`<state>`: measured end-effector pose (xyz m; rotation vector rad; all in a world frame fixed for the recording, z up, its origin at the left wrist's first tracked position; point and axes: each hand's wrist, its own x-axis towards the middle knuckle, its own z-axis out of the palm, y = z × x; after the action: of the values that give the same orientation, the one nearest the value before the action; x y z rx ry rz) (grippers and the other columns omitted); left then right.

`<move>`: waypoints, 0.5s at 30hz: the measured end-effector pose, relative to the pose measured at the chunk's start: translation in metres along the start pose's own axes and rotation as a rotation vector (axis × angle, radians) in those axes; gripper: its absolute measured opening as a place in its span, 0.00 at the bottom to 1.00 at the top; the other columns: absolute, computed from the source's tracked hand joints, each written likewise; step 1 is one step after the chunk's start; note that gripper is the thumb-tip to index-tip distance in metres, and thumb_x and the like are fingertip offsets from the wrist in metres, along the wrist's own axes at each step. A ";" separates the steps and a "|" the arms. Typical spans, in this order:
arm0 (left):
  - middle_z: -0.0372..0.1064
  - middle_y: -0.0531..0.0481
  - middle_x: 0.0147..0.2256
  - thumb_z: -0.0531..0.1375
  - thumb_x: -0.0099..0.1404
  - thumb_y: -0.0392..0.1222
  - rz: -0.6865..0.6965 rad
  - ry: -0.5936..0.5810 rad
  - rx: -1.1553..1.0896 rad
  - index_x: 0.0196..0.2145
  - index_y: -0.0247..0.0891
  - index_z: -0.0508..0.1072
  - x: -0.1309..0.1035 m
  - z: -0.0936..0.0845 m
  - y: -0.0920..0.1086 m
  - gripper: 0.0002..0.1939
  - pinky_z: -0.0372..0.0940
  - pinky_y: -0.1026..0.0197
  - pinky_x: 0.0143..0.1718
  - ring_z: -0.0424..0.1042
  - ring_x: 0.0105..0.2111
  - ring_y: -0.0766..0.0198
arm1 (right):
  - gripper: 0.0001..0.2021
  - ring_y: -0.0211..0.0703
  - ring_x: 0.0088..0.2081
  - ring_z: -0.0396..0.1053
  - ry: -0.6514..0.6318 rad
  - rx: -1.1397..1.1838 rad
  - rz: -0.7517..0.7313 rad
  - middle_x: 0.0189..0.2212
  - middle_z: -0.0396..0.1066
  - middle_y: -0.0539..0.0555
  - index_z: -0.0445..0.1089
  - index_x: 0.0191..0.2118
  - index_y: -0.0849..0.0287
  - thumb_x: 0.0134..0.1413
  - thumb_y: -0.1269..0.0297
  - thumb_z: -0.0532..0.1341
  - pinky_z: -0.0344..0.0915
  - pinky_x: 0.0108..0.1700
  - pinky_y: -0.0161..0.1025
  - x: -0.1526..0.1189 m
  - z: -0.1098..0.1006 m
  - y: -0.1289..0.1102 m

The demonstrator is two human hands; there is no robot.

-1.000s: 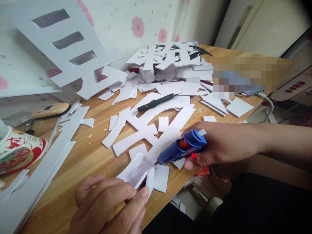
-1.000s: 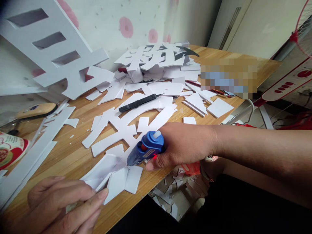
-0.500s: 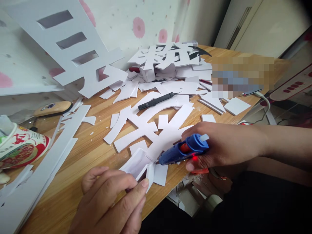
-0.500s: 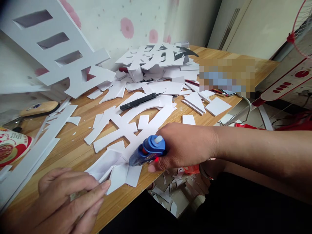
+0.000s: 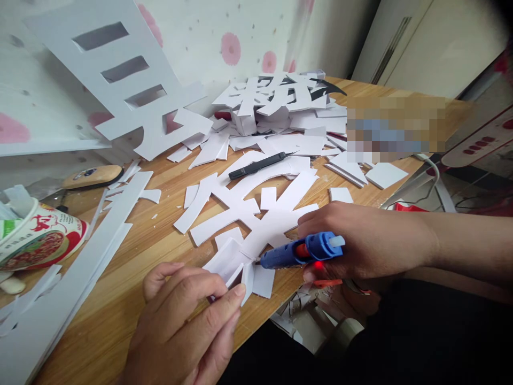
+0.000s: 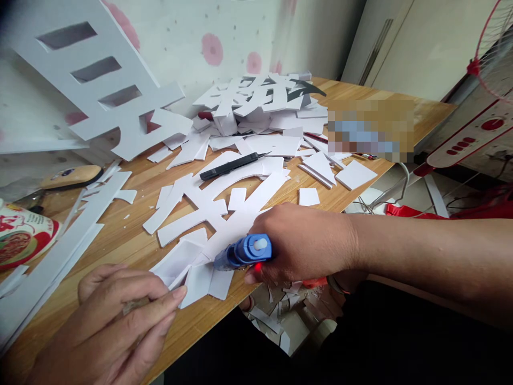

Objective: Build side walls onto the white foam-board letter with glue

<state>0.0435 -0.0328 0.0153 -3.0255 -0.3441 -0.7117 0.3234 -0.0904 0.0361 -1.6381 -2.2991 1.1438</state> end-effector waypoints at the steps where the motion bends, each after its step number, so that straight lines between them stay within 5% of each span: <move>1: 0.71 0.52 0.31 0.58 0.59 0.30 0.001 -0.014 0.007 0.38 0.42 0.76 -0.001 0.000 0.000 0.12 0.60 0.53 0.40 0.70 0.32 0.64 | 0.12 0.40 0.29 0.67 0.006 0.003 -0.007 0.28 0.71 0.52 0.69 0.30 0.59 0.54 0.54 0.62 0.60 0.33 0.36 0.000 0.000 0.001; 11: 0.70 0.52 0.30 0.56 0.61 0.27 -0.184 0.136 -0.128 0.36 0.40 0.76 0.004 0.006 0.015 0.12 0.59 0.51 0.41 0.70 0.31 0.65 | 0.13 0.33 0.25 0.60 0.088 0.318 -0.162 0.24 0.63 0.47 0.65 0.29 0.61 0.53 0.56 0.63 0.61 0.27 0.31 -0.014 -0.016 0.016; 15: 0.71 0.50 0.33 0.56 0.61 0.27 -0.173 0.143 -0.162 0.39 0.40 0.75 0.000 0.004 0.013 0.13 0.60 0.50 0.43 0.70 0.34 0.62 | 0.13 0.35 0.29 0.67 0.194 0.346 -0.165 0.29 0.69 0.49 0.71 0.36 0.62 0.52 0.56 0.64 0.64 0.29 0.30 -0.029 -0.029 0.024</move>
<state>0.0483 -0.0453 0.0123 -3.0968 -0.5755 -1.0079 0.3677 -0.0969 0.0517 -1.3423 -1.9456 1.2027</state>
